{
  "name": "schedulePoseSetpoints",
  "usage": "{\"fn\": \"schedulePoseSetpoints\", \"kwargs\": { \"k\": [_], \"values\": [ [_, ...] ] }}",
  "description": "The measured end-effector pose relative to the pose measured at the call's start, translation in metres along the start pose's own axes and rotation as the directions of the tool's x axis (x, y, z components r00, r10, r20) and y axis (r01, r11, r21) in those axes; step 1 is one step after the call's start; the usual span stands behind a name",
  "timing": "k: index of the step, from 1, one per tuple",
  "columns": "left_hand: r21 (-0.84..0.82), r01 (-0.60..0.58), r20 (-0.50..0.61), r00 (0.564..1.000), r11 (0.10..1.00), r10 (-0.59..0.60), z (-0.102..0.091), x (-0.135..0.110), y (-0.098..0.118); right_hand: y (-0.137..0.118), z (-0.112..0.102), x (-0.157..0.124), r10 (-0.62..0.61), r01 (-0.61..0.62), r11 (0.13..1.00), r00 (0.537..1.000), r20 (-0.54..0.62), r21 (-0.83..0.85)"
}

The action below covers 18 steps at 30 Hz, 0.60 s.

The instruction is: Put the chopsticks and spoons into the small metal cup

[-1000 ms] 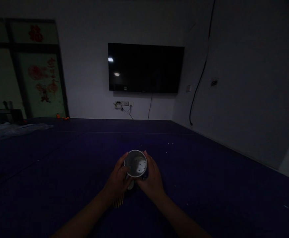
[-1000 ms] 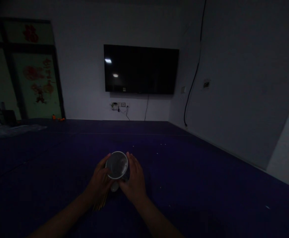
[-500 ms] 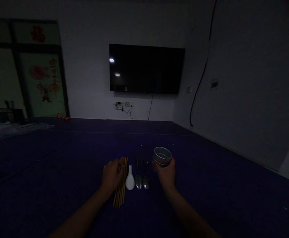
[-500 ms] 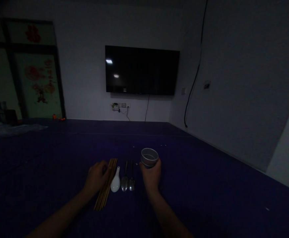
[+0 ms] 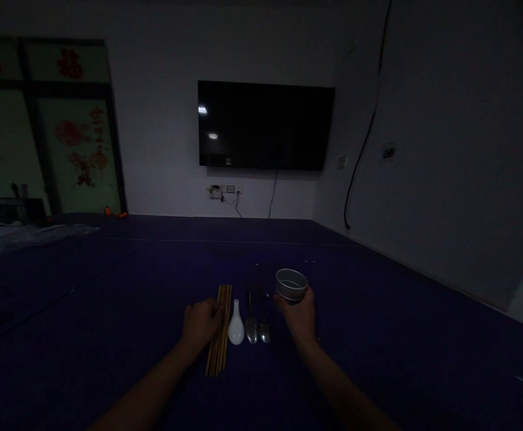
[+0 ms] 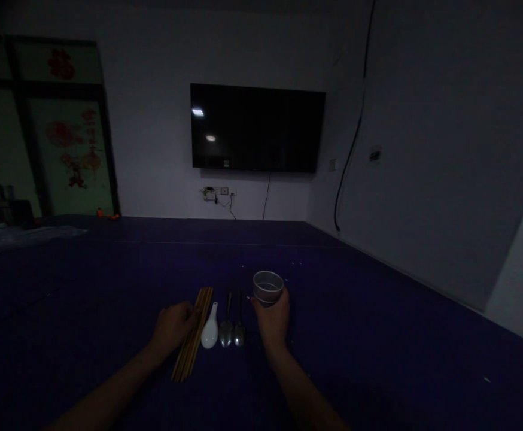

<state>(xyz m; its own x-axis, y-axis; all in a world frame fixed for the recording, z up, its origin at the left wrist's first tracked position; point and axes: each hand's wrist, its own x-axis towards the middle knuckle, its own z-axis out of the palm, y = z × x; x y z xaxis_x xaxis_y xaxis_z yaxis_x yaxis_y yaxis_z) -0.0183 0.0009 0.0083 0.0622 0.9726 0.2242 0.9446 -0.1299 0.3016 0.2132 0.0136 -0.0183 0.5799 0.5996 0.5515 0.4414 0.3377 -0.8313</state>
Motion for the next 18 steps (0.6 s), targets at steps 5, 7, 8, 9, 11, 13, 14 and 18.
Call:
{"fn": "schedulePoseSetpoints", "kwargs": {
  "k": [5, 7, 8, 9, 11, 13, 14, 18],
  "values": [
    [0.039, 0.013, 0.006, 1.0, 0.999, -0.013, -0.002, 0.0, 0.001, 0.007, 0.003, 0.001, -0.032, 0.032, 0.999, 0.999, 0.022, -0.007],
    [0.055, 0.01, 0.016, 1.0, 0.998, -0.011, -0.002, 0.0, 0.001, 0.01, 0.004, 0.001, -0.054, 0.054, 0.998, 0.998, 0.034, -0.011],
    [0.066, 0.003, 0.023, 1.0, 0.998, -0.005, -0.001, 0.0, 0.001, 0.011, 0.005, 0.001, -0.066, 0.066, 0.998, 0.997, 0.033, -0.016],
    [0.081, -0.005, 0.029, 1.0, 0.997, 0.003, -0.001, 0.0, 0.001, 0.011, 0.005, 0.001, -0.078, 0.079, 0.997, 0.997, 0.027, -0.024],
    [0.115, -0.022, 0.035, 0.999, 0.993, 0.018, -0.001, 0.001, 0.0, 0.008, 0.004, 0.0, -0.111, 0.111, 0.992, 0.994, 0.0, -0.053],
    [0.141, -0.034, 0.035, 0.999, 0.989, 0.03, 0.0, 0.001, -0.001, -0.003, 0.0, -0.001, -0.163, 0.158, 0.982, 0.986, -0.043, -0.102],
    [0.149, -0.04, 0.033, 0.999, 0.988, 0.035, 0.0, 0.001, -0.001, -0.01, -0.002, -0.002, -0.198, 0.186, 0.973, 0.977, -0.081, -0.135],
    [0.169, -0.052, 0.033, 0.998, 0.984, 0.047, 0.0, 0.001, -0.001, -0.043, -0.013, -0.009, -0.447, 0.421, 0.883, 0.889, -0.1, -0.206]
  ]
}}
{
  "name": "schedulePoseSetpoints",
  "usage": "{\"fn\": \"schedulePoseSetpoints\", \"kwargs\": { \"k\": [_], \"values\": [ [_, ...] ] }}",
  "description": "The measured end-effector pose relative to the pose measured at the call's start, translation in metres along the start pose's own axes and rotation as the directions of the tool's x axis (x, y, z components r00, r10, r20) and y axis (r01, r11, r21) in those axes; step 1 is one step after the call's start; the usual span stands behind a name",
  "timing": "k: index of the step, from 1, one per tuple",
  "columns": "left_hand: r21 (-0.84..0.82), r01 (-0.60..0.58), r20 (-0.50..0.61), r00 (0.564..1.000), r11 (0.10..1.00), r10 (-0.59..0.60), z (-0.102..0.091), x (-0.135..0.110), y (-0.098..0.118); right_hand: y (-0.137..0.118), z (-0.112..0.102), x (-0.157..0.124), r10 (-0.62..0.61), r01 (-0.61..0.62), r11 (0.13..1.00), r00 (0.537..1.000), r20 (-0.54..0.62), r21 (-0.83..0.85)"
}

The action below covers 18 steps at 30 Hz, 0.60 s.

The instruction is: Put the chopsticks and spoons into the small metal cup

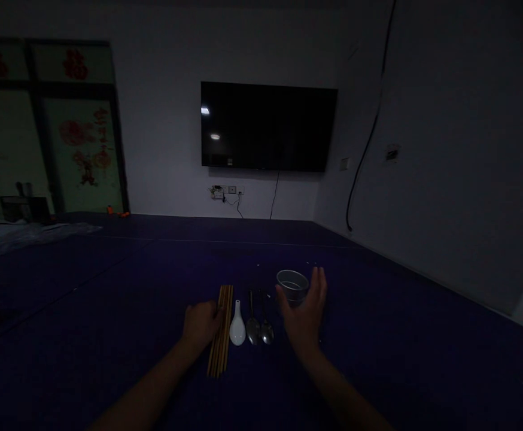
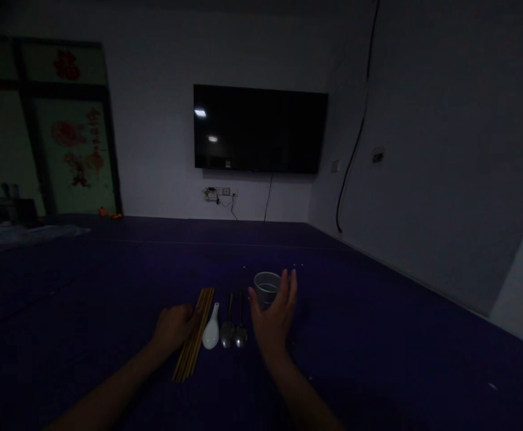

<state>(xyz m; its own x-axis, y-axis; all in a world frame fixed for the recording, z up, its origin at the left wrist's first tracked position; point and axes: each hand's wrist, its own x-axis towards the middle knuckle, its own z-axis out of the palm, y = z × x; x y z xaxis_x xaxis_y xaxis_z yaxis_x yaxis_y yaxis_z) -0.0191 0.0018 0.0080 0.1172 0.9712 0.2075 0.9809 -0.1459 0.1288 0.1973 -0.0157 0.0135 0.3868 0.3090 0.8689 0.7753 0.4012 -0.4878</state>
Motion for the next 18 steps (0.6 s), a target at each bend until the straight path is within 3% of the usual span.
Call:
{"fn": "schedulePoseSetpoints", "kwargs": {
  "k": [3, 5, 8, 12, 15, 18],
  "values": [
    [-0.01, 0.011, 0.019, 1.0, 1.0, -0.011, -0.002, -0.001, 0.001, -0.017, -0.006, -0.005, -0.261, 0.257, 0.965, 0.958, 0.122, 0.05],
    [-0.032, 0.013, 0.026, 1.0, 0.999, -0.012, -0.004, -0.002, 0.001, -0.024, -0.005, -0.014, -0.414, 0.389, 0.91, 0.865, 0.282, 0.141],
    [-0.022, 0.016, 0.032, 0.999, 1.0, -0.016, -0.005, -0.003, 0.002, -0.03, -0.001, -0.029, -0.521, 0.441, 0.853, 0.71, 0.474, 0.278],
    [0.013, 0.017, 0.036, 0.999, 1.0, -0.017, -0.005, -0.001, 0.003, -0.034, 0.002, -0.039, -0.515, 0.41, 0.854, 0.58, 0.632, 0.32],
    [0.023, 0.015, 0.034, 0.999, 1.0, -0.016, -0.003, 0.0, 0.003, -0.034, 0.003, -0.037, -0.475, 0.372, 0.875, 0.546, 0.69, 0.309],
    [0.016, 0.014, 0.025, 1.0, 1.0, -0.015, -0.003, -0.001, 0.003, -0.031, 0.003, -0.033, -0.438, 0.336, 0.895, 0.549, 0.712, 0.292]
  ]
}}
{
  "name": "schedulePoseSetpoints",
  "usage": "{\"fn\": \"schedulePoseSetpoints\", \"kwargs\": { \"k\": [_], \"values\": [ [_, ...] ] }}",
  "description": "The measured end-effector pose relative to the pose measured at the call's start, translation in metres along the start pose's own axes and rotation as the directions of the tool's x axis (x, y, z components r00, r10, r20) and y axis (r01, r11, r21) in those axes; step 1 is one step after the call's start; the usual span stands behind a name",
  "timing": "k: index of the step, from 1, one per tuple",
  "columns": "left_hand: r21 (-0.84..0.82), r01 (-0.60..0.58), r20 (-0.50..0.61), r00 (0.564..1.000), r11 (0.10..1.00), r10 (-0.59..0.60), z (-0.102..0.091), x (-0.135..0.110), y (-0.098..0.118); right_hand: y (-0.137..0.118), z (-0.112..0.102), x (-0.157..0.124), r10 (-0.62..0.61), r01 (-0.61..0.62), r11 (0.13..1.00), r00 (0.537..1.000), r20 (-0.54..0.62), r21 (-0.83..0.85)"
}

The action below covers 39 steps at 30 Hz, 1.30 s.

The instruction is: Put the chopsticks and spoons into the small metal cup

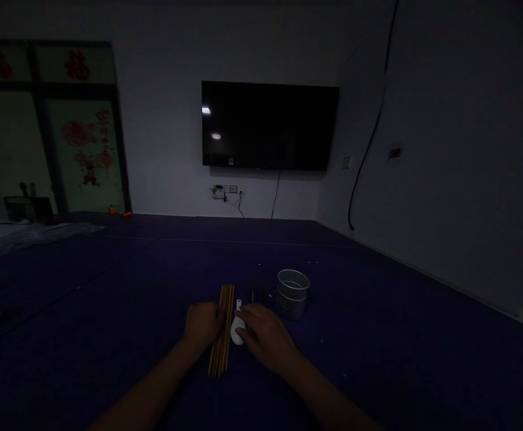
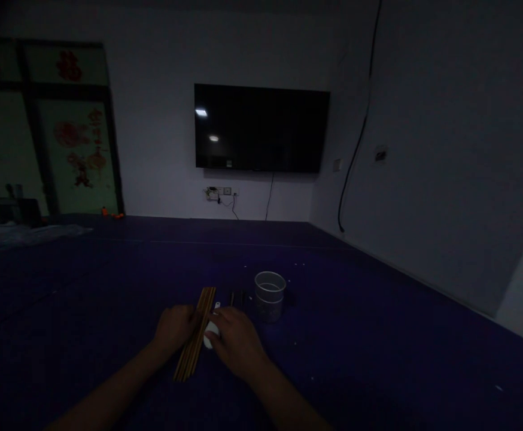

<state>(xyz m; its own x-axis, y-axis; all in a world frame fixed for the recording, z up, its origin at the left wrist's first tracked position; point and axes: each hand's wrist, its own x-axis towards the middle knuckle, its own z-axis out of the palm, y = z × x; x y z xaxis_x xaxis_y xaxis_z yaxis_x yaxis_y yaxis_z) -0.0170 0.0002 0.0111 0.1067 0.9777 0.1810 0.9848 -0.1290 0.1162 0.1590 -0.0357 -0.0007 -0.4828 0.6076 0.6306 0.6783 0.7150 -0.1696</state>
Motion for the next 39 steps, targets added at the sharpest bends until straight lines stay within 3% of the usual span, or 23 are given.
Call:
{"fn": "schedulePoseSetpoints", "kwargs": {
  "k": [28, 39],
  "values": [
    [0.063, -0.043, -0.025, 0.999, 0.997, 0.045, -0.004, -0.0001, -0.0036, 0.0015, 0.0035, 0.0007, 0.016, -0.016, 0.999, 1.0, 0.015, 0.041],
    [0.11, -0.037, -0.02, 0.999, 0.993, 0.039, -0.0038, 0.0011, -0.0048, -0.0001, 0.0, 0.0019, 0.093, -0.103, 0.991, 0.989, 0.116, 0.085]
  ]
}}
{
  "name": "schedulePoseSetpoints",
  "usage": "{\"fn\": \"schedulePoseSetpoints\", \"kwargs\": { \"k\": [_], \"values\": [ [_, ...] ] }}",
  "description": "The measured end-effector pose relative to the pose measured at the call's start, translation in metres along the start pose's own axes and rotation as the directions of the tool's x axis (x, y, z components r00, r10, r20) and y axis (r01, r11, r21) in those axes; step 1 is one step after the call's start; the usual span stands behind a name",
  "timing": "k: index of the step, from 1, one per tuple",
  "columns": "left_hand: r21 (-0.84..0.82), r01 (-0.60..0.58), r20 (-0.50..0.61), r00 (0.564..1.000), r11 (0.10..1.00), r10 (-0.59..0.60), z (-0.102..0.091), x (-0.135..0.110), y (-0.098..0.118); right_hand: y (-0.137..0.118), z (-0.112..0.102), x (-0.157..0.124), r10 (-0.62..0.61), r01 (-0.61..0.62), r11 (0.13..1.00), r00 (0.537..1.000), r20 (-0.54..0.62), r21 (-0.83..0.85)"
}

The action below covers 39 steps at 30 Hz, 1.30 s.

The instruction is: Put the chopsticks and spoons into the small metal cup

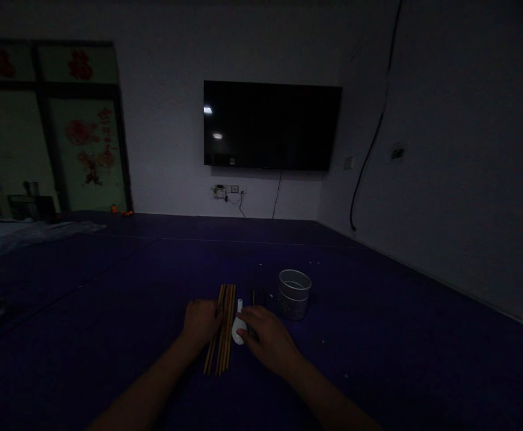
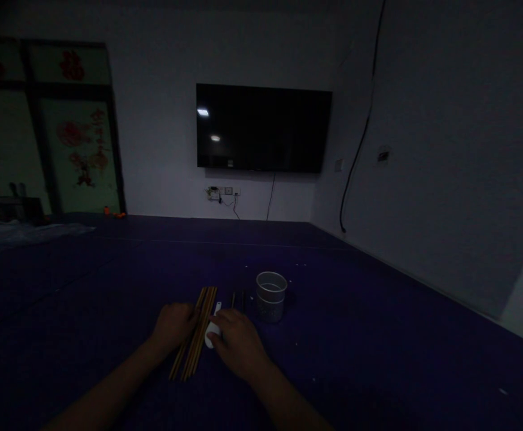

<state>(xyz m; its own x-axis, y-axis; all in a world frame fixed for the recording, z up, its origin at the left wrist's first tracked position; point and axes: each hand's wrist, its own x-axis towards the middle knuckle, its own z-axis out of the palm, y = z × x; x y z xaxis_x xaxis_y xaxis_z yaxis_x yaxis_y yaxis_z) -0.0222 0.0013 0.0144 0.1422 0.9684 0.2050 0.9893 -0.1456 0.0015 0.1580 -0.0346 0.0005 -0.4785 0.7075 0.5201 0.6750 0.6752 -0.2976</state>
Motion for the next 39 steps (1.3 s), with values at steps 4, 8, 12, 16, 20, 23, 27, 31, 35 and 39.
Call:
{"fn": "schedulePoseSetpoints", "kwargs": {
  "k": [4, 8, 12, 16, 20, 23, 27, 31, 35, 39],
  "values": [
    [0.006, -0.004, 0.019, 1.0, 1.0, 0.004, -0.0012, -0.0001, 0.0005, 0.0034, 0.0014, -0.0009, -0.015, 0.015, 1.0, 1.0, 0.008, -0.003],
    [0.006, -0.004, 0.007, 1.0, 1.0, 0.004, -0.0005, 0.0004, -0.0006, 0.0057, 0.003, -0.0013, -0.019, 0.019, 1.0, 1.0, 0.001, 0.003],
    [-0.007, -0.013, 0.004, 1.0, 1.0, 0.013, -0.0008, 0.0002, -0.0009, 0.0057, 0.0037, -0.0015, -0.021, 0.021, 1.0, 1.0, -0.008, -0.009],
    [0.005, -0.007, 0.004, 1.0, 1.0, 0.007, -0.0017, -0.001, -0.0002, 0.0054, 0.0038, -0.0013, -0.024, 0.024, 1.0, 1.0, -0.005, -0.006],
    [0.009, -0.008, 0.0, 1.0, 1.0, 0.008, -0.0015, -0.0027, 0.0007, 0.0047, 0.0036, -0.0005, -0.023, 0.023, 1.0, 1.0, 0.01, 0.004],
    [0.014, -0.005, -0.011, 1.0, 1.0, 0.005, -0.002, -0.004, 0.0014, 0.0037, 0.0035, 0.0, -0.015, 0.015, 1.0, 1.0, 0.014, -0.008],
    [0.022, -0.005, 0.005, 1.0, 1.0, 0.005, -0.0041, -0.0053, 0.0023, 0.0016, 0.0023, 0.0002, -0.009, 0.009, 1.0, 1.0, 0.011, -0.013],
    [0.016, -0.006, 0.008, 1.0, 1.0, 0.006, -0.0048, -0.0054, 0.0032, -0.0014, -0.0008, 0.0005, -0.002, 0.002, 1.0, 1.0, 0.022, -0.005],
    [0.009, -0.001, 0.026, 1.0, 1.0, 0.001, -0.0047, -0.0045, 0.0036, -0.0021, -0.0017, 0.0005, 0.005, -0.005, 1.0, 1.0, 0.03, 0.003],
    [0.014, 0.002, 0.035, 0.999, 1.0, -0.003, -0.0051, -0.0041, 0.0033, 0.0008, 0.0012, -0.0002, 0.001, -0.001, 1.0, 1.0, 0.018, 0.004]
  ]
}}
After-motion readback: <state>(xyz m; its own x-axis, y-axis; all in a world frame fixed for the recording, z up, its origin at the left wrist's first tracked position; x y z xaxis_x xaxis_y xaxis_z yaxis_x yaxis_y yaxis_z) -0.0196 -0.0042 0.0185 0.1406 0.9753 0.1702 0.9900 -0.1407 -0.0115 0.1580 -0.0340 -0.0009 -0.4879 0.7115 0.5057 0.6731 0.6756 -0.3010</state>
